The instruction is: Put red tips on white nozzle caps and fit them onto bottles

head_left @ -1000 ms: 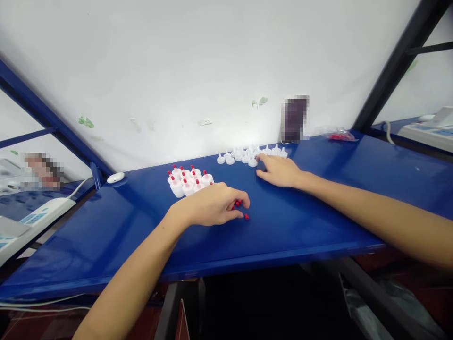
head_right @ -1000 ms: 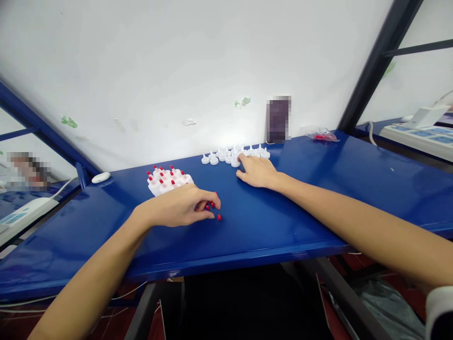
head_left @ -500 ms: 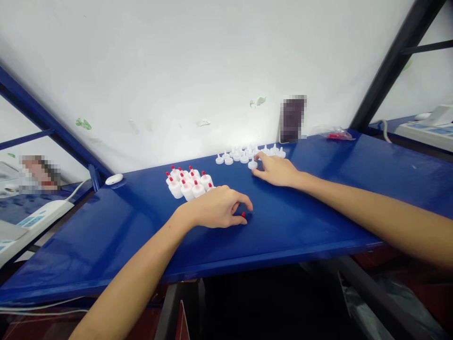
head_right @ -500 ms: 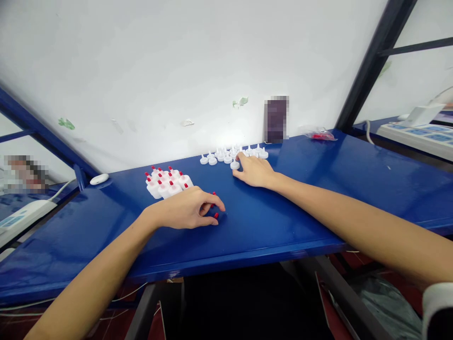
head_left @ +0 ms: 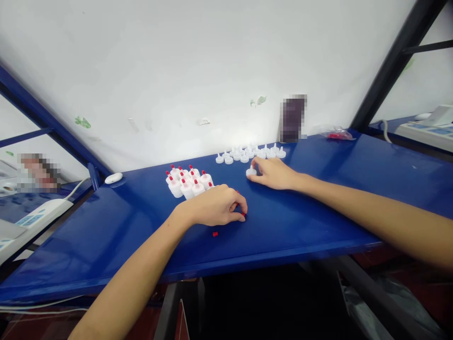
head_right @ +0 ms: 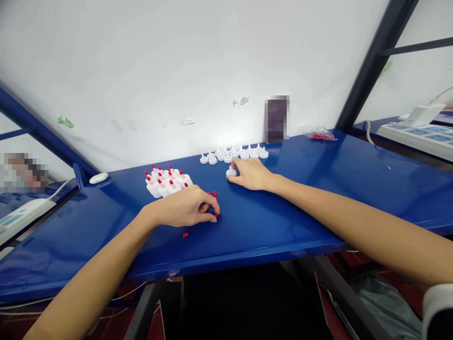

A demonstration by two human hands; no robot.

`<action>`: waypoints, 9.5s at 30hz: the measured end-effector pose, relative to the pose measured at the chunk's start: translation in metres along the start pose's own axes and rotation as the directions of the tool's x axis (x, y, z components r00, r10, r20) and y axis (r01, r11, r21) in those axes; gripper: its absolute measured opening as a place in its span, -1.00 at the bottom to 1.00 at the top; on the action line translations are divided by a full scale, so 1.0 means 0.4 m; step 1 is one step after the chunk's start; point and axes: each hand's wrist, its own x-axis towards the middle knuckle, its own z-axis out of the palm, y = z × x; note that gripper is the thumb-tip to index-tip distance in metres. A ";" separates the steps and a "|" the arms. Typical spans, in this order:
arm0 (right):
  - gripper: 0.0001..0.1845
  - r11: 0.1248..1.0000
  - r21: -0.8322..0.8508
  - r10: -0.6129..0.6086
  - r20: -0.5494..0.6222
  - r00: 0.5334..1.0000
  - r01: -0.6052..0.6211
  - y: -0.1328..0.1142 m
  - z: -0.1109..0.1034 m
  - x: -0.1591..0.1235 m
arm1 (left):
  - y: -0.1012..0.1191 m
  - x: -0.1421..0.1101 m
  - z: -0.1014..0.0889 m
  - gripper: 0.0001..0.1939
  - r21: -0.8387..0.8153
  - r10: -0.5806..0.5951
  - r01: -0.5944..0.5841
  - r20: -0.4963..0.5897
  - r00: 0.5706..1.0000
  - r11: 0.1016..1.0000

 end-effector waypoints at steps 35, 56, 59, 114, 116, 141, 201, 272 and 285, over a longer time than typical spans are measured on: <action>-0.67 0.932 0.278 -0.165 -0.243 0.956 0.232 -0.105 -0.035 -0.066 | -0.039 0.051 0.049 -0.90 -0.406 -0.202 -0.186 -0.739 0.642 0.895; -0.73 0.843 0.277 -0.240 -0.572 0.784 0.460 -0.101 -0.007 -0.067 | -0.054 0.057 0.040 -0.86 -0.434 -0.202 -0.305 -0.796 0.571 0.848; -0.72 0.811 0.263 -0.261 -0.636 0.726 0.522 -0.107 -0.008 -0.075 | -0.060 0.060 0.040 -0.77 -0.564 -0.265 -0.361 -0.743 0.615 0.743; -0.74 0.731 0.311 -0.448 -0.452 0.771 0.607 -0.084 -0.020 -0.074 | -0.094 -0.017 -0.040 -0.74 0.047 0.060 -0.037 -0.795 0.604 0.998; -0.81 0.730 0.307 -0.466 -0.430 0.773 0.610 -0.091 -0.021 -0.076 | -0.109 -0.023 -0.047 -0.60 0.208 0.108 0.067 -0.727 0.678 0.976; -0.82 0.729 0.302 -0.572 -0.225 0.789 0.614 -0.104 -0.008 -0.080 | -0.157 -0.028 -0.050 -0.68 0.372 0.079 0.165 -0.560 0.825 0.913; -0.76 0.534 0.781 -0.214 -0.247 0.945 0.325 -0.127 -0.041 -0.067 | -0.065 0.048 0.011 -0.90 -0.032 0.053 -0.182 -0.897 0.439 0.983; -0.89 0.721 0.255 -0.330 -0.692 0.642 0.645 -0.122 -0.033 -0.091 | -0.112 0.064 0.065 -0.74 0.032 0.182 -0.241 -0.753 0.632 0.970; -0.84 0.689 0.209 -0.367 -0.725 0.583 0.694 -0.121 -0.034 -0.080 | -0.121 0.065 0.068 -0.70 0.136 0.252 -0.230 -0.745 0.617 0.964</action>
